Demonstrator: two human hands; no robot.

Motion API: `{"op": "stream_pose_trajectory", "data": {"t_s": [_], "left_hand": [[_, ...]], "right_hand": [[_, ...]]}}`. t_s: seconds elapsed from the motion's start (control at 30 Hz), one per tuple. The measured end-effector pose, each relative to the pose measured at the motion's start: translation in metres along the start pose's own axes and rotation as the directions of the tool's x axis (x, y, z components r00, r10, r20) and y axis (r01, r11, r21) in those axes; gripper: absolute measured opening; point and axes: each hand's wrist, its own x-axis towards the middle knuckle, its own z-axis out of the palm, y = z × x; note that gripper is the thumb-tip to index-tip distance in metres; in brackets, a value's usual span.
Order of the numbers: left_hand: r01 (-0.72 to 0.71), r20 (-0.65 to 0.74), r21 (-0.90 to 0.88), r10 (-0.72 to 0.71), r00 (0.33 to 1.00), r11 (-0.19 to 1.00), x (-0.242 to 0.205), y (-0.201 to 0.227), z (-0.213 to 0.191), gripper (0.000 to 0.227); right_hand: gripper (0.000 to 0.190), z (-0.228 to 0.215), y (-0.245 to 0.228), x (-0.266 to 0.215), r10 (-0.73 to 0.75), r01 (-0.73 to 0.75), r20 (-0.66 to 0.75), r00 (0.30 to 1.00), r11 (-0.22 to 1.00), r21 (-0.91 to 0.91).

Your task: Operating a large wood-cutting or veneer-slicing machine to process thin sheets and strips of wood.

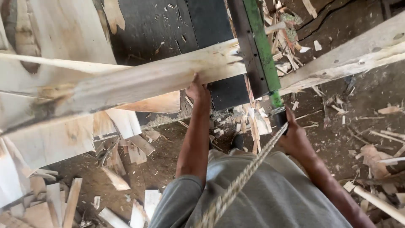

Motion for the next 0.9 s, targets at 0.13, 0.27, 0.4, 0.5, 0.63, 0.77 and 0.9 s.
{"op": "stream_pose_trajectory", "data": {"t_s": [0.13,0.27,0.4,0.5,0.63,0.77,0.9], "left_hand": [[0.06,-0.002,0.063,-0.06,0.998,0.996,-0.002,0.004,0.003,0.034],[0.018,0.076,-0.004,-0.017,0.997,1.0,0.007,-0.006,0.002,0.029],[0.033,-0.03,0.052,-0.031,0.999,0.998,-0.005,0.007,0.01,0.028],[0.052,-0.034,0.133,-0.048,0.998,0.99,-0.002,0.005,0.009,0.03],[-0.01,0.013,-0.037,0.01,1.0,0.999,0.019,-0.006,0.005,0.032],[0.119,-0.01,0.038,-0.119,0.993,0.992,-0.014,0.009,0.004,0.038],[0.063,0.044,-0.004,-0.063,0.997,0.998,0.005,-0.001,-0.003,0.034]], "right_hand": [[0.091,0.03,0.031,0.019,0.064,-0.067,-0.022,0.998,0.979,-0.191],[0.084,0.002,0.005,0.005,-0.013,0.013,0.007,1.0,0.999,-0.05],[0.047,-0.058,0.003,-0.004,-0.133,-0.045,0.175,0.976,0.661,0.749],[0.061,-0.106,-0.074,-0.053,-0.508,0.208,0.021,0.861,0.39,0.897],[0.076,0.0,0.049,0.03,-0.51,0.066,0.04,0.859,0.189,0.98],[0.078,0.103,0.155,0.094,-0.061,0.062,0.022,0.998,0.995,-0.075],[0.086,0.086,0.126,0.077,-0.224,0.204,-0.138,0.965,0.968,-0.148]]}}
